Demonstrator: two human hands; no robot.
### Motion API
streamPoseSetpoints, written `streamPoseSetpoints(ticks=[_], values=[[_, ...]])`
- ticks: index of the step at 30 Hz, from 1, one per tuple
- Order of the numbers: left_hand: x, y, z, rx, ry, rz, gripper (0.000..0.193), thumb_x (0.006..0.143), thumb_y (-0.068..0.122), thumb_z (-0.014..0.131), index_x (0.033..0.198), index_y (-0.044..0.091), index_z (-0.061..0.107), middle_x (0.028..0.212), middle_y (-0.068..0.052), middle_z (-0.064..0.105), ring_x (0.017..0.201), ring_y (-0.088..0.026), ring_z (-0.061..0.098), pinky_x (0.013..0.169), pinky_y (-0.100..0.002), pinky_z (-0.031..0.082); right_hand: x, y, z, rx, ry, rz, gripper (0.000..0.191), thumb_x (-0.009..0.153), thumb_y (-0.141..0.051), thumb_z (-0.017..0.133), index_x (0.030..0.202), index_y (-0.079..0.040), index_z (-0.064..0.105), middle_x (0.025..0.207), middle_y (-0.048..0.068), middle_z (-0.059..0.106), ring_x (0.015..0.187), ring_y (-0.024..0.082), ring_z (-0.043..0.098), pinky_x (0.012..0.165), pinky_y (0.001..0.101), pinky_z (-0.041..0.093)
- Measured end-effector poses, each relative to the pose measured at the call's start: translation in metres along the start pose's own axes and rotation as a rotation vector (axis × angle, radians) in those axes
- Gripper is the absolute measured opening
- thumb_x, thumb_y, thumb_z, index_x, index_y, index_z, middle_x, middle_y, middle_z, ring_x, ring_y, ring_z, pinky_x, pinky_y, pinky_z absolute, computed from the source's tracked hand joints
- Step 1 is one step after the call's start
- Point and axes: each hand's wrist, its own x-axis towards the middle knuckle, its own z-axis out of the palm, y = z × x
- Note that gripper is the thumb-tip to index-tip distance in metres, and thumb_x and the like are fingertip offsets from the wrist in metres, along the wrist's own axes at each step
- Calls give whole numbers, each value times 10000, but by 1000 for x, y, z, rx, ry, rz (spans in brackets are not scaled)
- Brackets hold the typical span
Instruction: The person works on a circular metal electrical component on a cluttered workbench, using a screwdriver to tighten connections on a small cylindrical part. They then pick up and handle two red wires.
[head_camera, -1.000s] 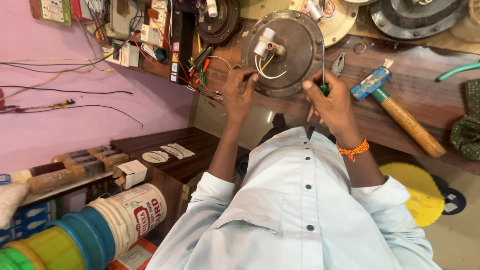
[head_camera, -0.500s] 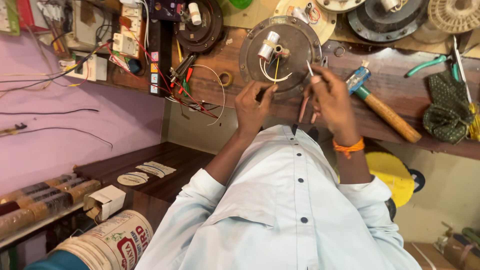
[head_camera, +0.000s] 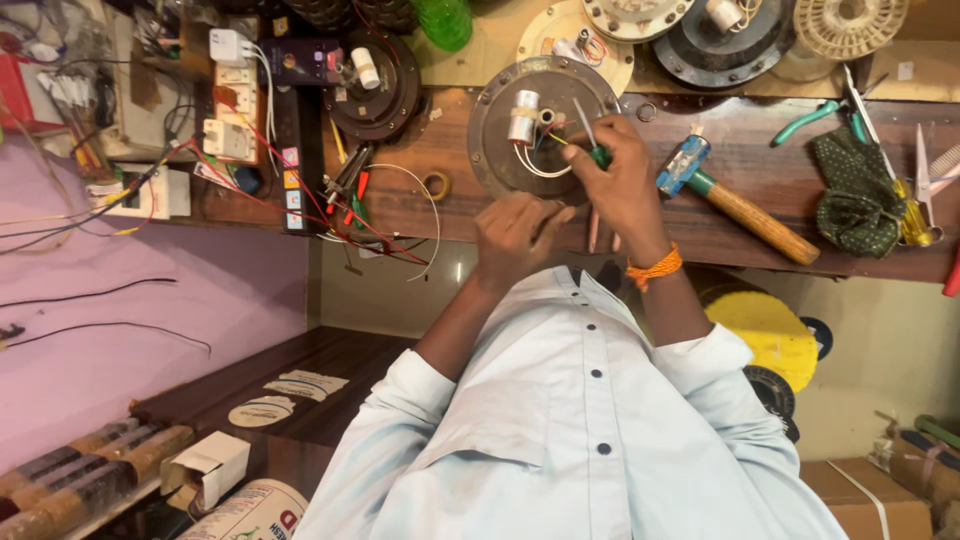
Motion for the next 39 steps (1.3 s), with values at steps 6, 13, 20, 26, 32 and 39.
streamPoseSetpoints(ticks=[6, 13, 20, 26, 32, 39], values=[[24, -2, -3, 142, -79, -96, 264, 918, 113, 757, 1161, 75, 662, 1158, -78, 687, 976, -281, 708, 807, -391, 571, -9, 22, -8, 229, -44, 140, 171, 1044, -133, 687, 1087, 32, 707, 901, 25, 660, 783, 87, 560, 684, 250, 450], [30, -5, -5, 229, -271, -65, 299, 930, 130, 721, 1225, 123, 672, 1148, -34, 697, 934, -249, 718, 778, -395, 565, 2, 27, -30, 635, -118, 378, 190, 1016, -182, 682, 1070, 0, 669, 855, -22, 710, 554, 8, 449, 476, 197, 354], [34, 10, 0, 261, -313, -124, 265, 920, 212, 774, 1159, 122, 704, 979, -68, 678, 779, -264, 702, 673, -409, 547, 2, 28, -26, 375, 93, 251, 157, 1014, -147, 703, 986, 7, 718, 851, 36, 757, 611, 20, 495, 529, 200, 375], [44, 9, 5, 59, -266, -301, 163, 936, 181, 754, 1084, 115, 746, 990, -56, 746, 756, -234, 732, 668, -348, 563, -4, 27, -28, 263, 122, 110, 104, 988, -88, 737, 1006, 14, 734, 878, 29, 746, 777, 48, 618, 700, 214, 494], [53, -14, 5, -685, -234, -744, 181, 997, 170, 654, 1110, 29, 662, 1058, -69, 759, 675, -144, 726, 569, -249, 555, -3, 25, -26, 266, 135, 89, 110, 986, -96, 737, 1012, 11, 735, 881, 23, 738, 771, 53, 607, 693, 229, 480], [41, -20, 1, -852, -87, -813, 166, 1031, 210, 625, 1097, 58, 632, 876, -79, 754, 528, -99, 653, 472, -194, 421, 13, 20, -37, 82, 132, -34, 140, 1000, -119, 750, 1016, 18, 726, 847, 29, 689, 758, 63, 602, 674, 237, 473]])
